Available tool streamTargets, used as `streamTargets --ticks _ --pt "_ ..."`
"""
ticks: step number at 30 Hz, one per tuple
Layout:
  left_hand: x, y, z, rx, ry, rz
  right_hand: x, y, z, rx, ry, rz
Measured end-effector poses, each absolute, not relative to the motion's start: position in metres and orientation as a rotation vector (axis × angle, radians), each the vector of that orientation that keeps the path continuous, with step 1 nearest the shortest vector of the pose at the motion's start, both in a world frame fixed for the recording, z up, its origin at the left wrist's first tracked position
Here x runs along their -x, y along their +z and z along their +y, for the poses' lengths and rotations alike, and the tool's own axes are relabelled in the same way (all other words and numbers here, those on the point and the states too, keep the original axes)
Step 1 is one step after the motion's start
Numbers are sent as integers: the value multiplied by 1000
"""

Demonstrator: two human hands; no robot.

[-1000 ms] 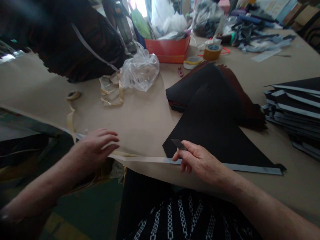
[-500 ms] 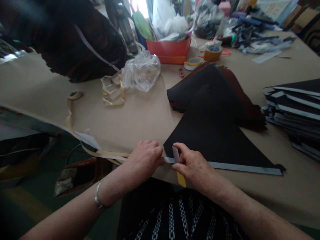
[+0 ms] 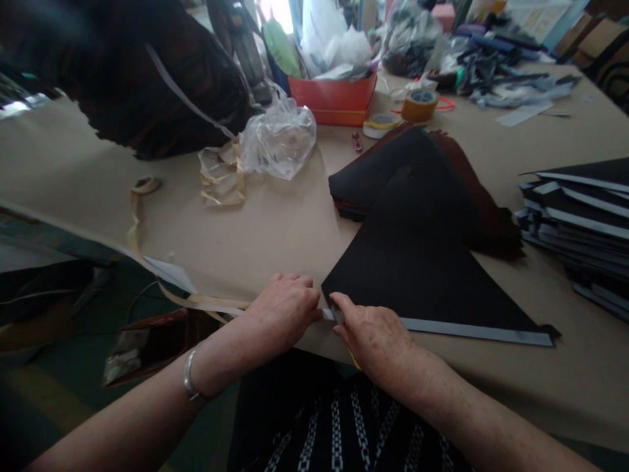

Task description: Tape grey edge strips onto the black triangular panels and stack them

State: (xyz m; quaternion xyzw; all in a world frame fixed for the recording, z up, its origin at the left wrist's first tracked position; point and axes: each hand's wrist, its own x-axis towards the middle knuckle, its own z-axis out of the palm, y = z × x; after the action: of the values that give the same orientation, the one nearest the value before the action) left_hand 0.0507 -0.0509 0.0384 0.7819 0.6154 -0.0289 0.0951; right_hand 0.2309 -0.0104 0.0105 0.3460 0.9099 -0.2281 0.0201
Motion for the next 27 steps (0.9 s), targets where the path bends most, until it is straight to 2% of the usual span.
streamTargets --ticks 9,14,17,19,24,27 --pt "-55 40 -55 -2247 -20 1805 -229 11 -14 -995 -512 2901" --pt "-70 55 -65 -2001 334 1440 -226 8 -15 -993 -577 2888" --pt "-71 62 -69 -1871 550 1448 -227 13 -13 -971 -700 2866" --pt "-65 61 -70 -1792 600 1559 -234 24 -5 -1070 -827 2846" --pt "-45 50 -65 -1733 539 1676 -292 56 47 -1532 -1589 2670" --pt "-46 43 -55 -1846 607 1651 -339 55 92 -1885 -1846 2498"
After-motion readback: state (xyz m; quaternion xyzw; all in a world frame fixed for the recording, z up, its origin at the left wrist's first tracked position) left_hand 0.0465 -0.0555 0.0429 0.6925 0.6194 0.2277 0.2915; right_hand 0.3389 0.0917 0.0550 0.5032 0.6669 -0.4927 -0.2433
